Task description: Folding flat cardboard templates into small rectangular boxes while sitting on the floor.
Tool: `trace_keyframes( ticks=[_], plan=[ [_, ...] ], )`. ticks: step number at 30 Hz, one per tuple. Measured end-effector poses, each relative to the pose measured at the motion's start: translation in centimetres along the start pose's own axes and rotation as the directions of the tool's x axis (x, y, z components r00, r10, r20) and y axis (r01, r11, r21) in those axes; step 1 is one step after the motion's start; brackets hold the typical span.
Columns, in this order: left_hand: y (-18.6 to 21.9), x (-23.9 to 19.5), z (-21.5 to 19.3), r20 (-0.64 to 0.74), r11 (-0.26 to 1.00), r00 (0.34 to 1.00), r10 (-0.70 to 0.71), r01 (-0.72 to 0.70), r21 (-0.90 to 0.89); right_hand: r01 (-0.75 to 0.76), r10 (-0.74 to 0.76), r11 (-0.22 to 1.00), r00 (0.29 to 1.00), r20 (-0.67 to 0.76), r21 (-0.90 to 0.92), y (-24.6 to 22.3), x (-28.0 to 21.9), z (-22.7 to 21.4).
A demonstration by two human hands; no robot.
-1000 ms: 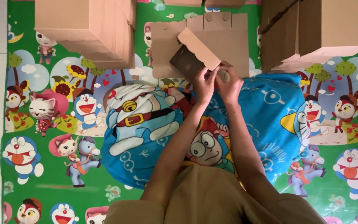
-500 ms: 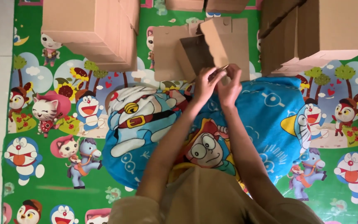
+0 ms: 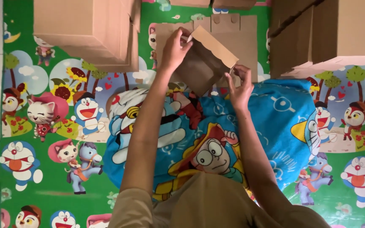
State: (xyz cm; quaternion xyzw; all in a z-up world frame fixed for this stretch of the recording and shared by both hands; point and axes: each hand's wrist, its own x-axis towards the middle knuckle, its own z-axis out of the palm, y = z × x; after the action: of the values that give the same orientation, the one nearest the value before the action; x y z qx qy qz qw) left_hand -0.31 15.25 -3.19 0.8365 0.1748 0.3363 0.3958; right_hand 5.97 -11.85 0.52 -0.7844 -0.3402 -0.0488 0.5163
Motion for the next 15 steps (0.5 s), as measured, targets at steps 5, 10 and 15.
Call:
trace_keyframes(
  ticks=[5,10,15],
  plan=[
    [1.7,1.2,-3.5,0.116,0.998,0.991,0.061,-0.057,-0.040,0.041,-0.036,0.996,0.997,0.074,-0.077,-0.4,0.3,-0.1],
    [-2.4,-0.9,-4.2,0.179,0.933,0.981,0.077,-0.134,0.335,0.338,-0.327,0.898,0.941,0.087,-0.282,1.5,-0.8,2.3],
    [-3.3,-4.0,-6.9,0.246,0.948,0.957,-0.152,0.071,0.311,0.422,-0.387,0.880,0.903,0.186,-0.220,-1.9,-1.9,3.2]
  ],
)
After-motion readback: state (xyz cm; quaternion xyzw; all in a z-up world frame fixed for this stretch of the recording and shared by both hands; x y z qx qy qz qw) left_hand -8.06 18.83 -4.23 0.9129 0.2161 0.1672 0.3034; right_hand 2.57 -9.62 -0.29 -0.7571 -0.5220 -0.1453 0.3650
